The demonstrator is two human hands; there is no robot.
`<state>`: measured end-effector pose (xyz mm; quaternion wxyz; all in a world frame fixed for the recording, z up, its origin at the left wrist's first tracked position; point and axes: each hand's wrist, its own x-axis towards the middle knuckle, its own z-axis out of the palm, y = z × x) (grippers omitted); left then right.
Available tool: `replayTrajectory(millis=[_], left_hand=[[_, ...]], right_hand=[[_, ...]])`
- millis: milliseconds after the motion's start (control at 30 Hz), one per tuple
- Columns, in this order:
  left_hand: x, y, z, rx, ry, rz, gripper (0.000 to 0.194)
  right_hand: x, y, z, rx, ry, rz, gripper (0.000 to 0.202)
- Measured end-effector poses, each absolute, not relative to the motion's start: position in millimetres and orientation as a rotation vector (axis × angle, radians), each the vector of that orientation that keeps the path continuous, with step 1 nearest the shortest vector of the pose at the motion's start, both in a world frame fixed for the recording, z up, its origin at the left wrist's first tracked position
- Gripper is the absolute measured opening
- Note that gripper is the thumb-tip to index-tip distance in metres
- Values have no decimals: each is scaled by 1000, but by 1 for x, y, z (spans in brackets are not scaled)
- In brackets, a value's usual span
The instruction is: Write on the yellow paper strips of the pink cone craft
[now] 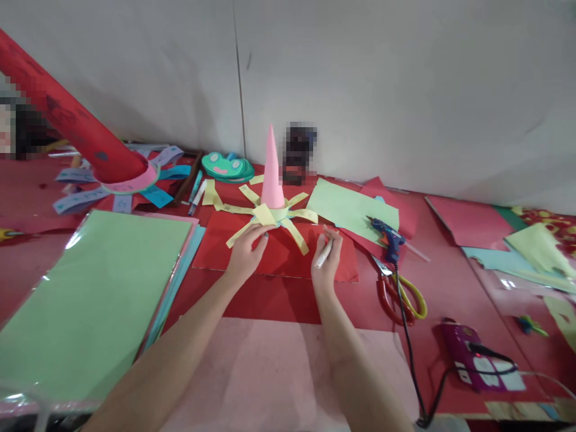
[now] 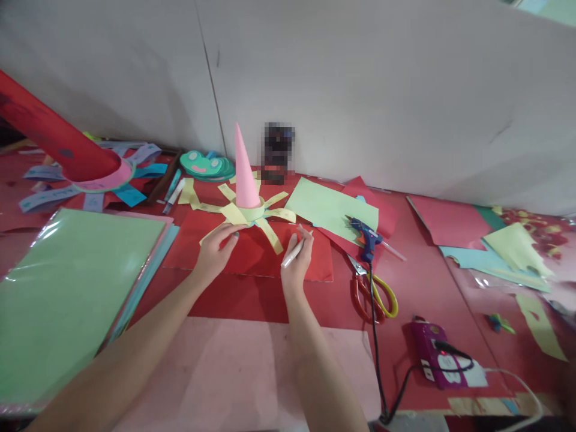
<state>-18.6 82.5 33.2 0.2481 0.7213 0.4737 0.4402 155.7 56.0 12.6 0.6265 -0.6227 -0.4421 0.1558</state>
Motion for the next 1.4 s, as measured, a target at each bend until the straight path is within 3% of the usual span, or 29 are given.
replayTrajectory(millis=[167, 500, 967, 1133, 1400], left_hand=[[-21, 83, 39, 1666, 1296, 1422, 19], [-24, 90, 32, 1223, 1425, 1501, 21], [-22, 86, 34, 1511, 1448, 1302, 24], [-21, 87, 23, 1679, 1480, 1142, 12], [-21, 84, 19, 1842, 1427, 964, 32]], right_hand=[[157, 57, 10, -1430, -1001, 373, 25], [156, 52, 14, -1484, -1099, 452, 25], [151, 54, 13, -1273, -1196, 624, 12], [151, 53, 17, -1322, -1174, 588, 13], [149, 52, 17, -1375, -1171, 563, 11]])
